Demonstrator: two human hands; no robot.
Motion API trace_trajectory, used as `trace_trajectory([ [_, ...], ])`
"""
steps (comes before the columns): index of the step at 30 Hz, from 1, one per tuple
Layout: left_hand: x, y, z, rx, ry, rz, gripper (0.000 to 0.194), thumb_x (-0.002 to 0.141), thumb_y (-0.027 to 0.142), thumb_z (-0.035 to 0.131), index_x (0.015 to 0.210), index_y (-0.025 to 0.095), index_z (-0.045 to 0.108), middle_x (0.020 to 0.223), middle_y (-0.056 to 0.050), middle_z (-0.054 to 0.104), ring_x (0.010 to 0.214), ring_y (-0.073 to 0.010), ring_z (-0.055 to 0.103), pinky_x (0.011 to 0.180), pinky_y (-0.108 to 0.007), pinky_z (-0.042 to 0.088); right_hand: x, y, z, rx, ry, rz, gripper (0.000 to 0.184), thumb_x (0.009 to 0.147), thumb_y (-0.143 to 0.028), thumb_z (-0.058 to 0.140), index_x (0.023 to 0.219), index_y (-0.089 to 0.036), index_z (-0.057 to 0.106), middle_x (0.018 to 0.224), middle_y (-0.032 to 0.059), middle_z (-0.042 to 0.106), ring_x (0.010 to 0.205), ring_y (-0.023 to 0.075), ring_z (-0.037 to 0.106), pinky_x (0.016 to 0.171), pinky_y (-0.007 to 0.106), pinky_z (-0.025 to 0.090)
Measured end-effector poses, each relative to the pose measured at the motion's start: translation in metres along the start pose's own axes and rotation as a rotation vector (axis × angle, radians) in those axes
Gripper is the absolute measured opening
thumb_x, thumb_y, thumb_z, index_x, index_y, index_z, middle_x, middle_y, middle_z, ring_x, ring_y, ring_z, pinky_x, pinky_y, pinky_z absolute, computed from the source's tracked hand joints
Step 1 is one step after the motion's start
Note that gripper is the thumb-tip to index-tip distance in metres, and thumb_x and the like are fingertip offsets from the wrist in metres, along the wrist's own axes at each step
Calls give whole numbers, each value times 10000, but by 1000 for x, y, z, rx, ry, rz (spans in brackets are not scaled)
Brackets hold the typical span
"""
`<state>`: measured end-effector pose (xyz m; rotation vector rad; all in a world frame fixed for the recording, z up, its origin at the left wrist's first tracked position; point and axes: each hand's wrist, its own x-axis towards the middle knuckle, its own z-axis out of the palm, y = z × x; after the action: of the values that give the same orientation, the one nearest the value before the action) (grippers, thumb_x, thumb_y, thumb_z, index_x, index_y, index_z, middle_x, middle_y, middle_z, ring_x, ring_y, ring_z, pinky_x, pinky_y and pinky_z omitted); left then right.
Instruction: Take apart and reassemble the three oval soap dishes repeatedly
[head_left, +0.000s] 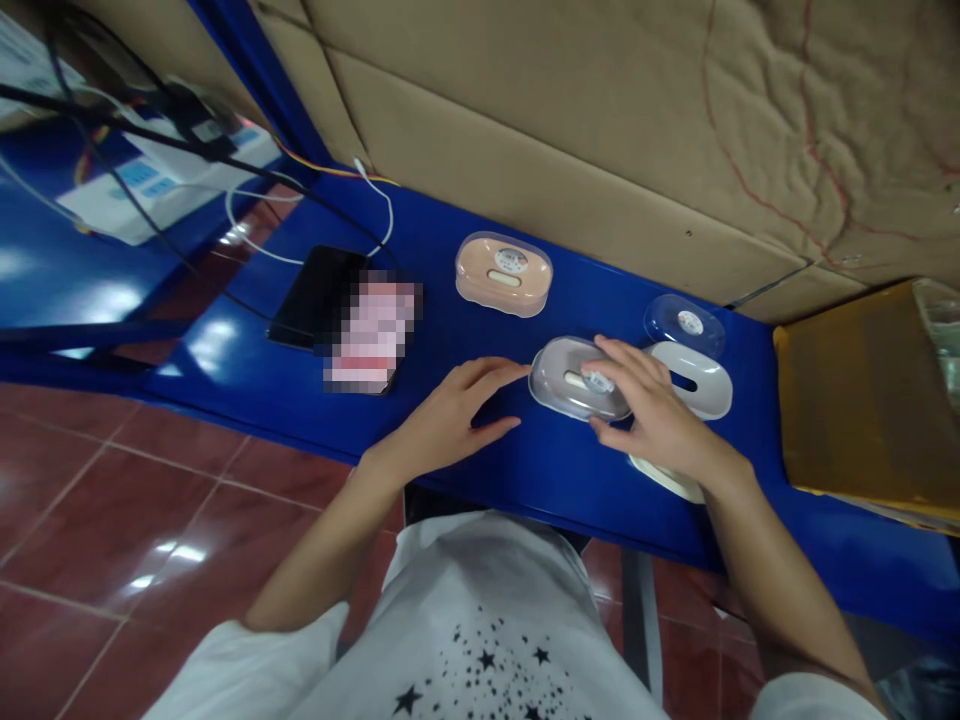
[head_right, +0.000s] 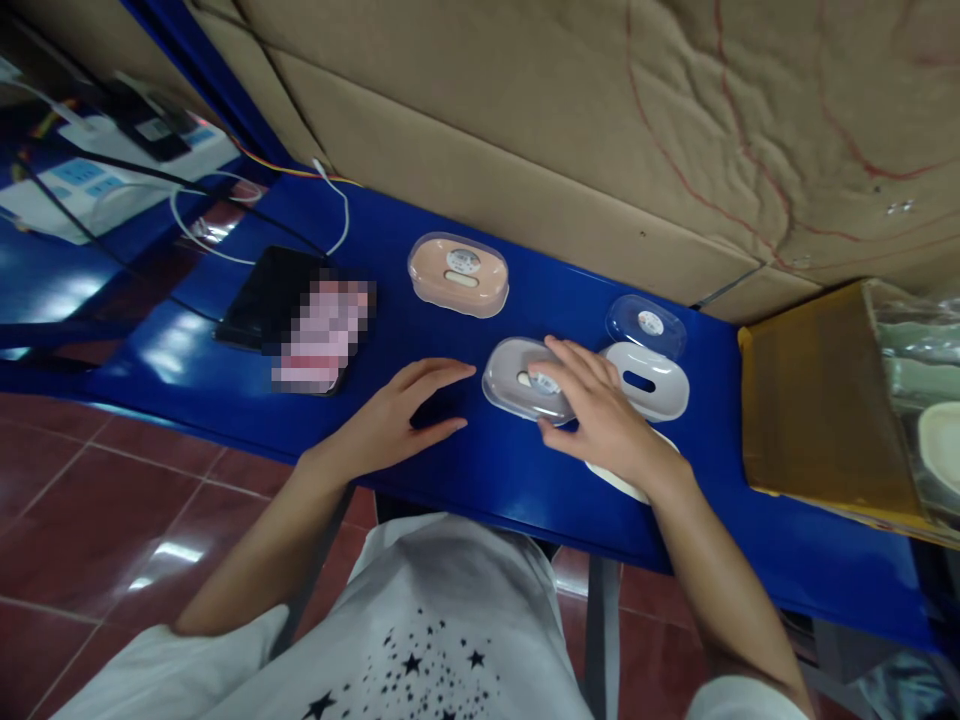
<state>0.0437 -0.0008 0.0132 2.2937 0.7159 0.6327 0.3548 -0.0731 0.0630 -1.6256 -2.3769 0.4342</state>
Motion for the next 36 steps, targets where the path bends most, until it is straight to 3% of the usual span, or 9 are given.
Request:
trace_trajectory([
  [8, 1, -1, 2, 49, 9, 35, 388, 1066, 309, 646, 1452, 271, 637, 1471, -116, 641, 1365, -286, 627, 1180, -529, 501, 59, 35, -22, -83, 6, 8, 657, 902, -273, 714, 1526, -238, 512, 1724, 201, 422, 1594, 422, 393, 1252, 675, 339],
  [12, 1, -2, 2, 45, 11, 29, 366, 1063, 324, 642, 1426, 278, 665, 1441, -114, 666, 1330, -289, 649, 1167, -545, 507, 61, 34, -28, -105, 20, 18, 622, 999, -309, 628, 1587, -188, 467, 1756, 238, 348, 1627, 425, 337, 1276, 651, 312],
  [15, 0, -3, 1, 51, 10, 31, 353, 1073, 330, 628, 1421, 285, 667, 1436, -112, 670, 1323, -288, 653, 1165, -542, 508, 30, 27, -37, -111, 76, 46, 613, 1054, -417, 601, 1619, -268, 420, 1770, 179, 348, 1634, 392, 337, 1288, 663, 301],
  [19, -2, -1, 1, 86, -2, 54, 334, 1090, 321, 612, 1419, 281, 656, 1423, -107, 669, 1317, -276, 653, 1159, -520, 508, -46, 10, -38, -73, 153, 91, 410, 1047, -397, 638, 1449, -337, 590, 1489, 91, 679, 1402, 361, 624, 1153, 609, 488],
  [22, -4, 4, 3, 103, -7, 82, 346, 1094, 320, 613, 1436, 277, 640, 1402, -109, 665, 1284, -270, 655, 1138, -507, 519, -95, -5, -20, -68, 162, 193, 329, 1052, -337, 623, 1382, -337, 630, 1307, 86, 776, 1183, 358, 742, 970, 590, 582],
  [25, -4, 13, 6, 92, -25, 116, 386, 1087, 327, 631, 1470, 288, 618, 1397, -105, 664, 1292, -273, 643, 1143, -502, 516, -111, -22, 7, -49, 108, 235, 313, 1057, -340, 610, 1368, -339, 648, 1259, 79, 795, 1142, 366, 759, 954, 622, 598],
  [29, 0, 24, 12, 62, -135, 152, 532, 1029, 363, 724, 1536, 328, 565, 1539, -101, 600, 1415, -313, 578, 1196, -528, 482, -84, -50, 31, 1, 61, 127, 387, 1077, -318, 576, 1462, -292, 611, 1363, 103, 757, 1231, 340, 726, 1040, 593, 592],
  [32, 1, 27, 15, 64, -226, 138, 736, 963, 418, 807, 1616, 375, 469, 1659, -106, 494, 1511, -359, 490, 1229, -580, 442, -53, -60, 29, 41, 2, -56, 477, 1090, -309, 559, 1566, -296, 530, 1460, 103, 711, 1324, 314, 681, 1092, 552, 572],
  [36, 1, 23, 12, 88, -243, 107, 789, 958, 400, 816, 1644, 356, 428, 1696, -125, 442, 1549, -364, 443, 1260, -589, 399, -35, -27, -1, 91, 43, -116, 527, 1089, -341, 577, 1606, -353, 476, 1499, 81, 684, 1365, 289, 649, 1140, 552, 532],
])
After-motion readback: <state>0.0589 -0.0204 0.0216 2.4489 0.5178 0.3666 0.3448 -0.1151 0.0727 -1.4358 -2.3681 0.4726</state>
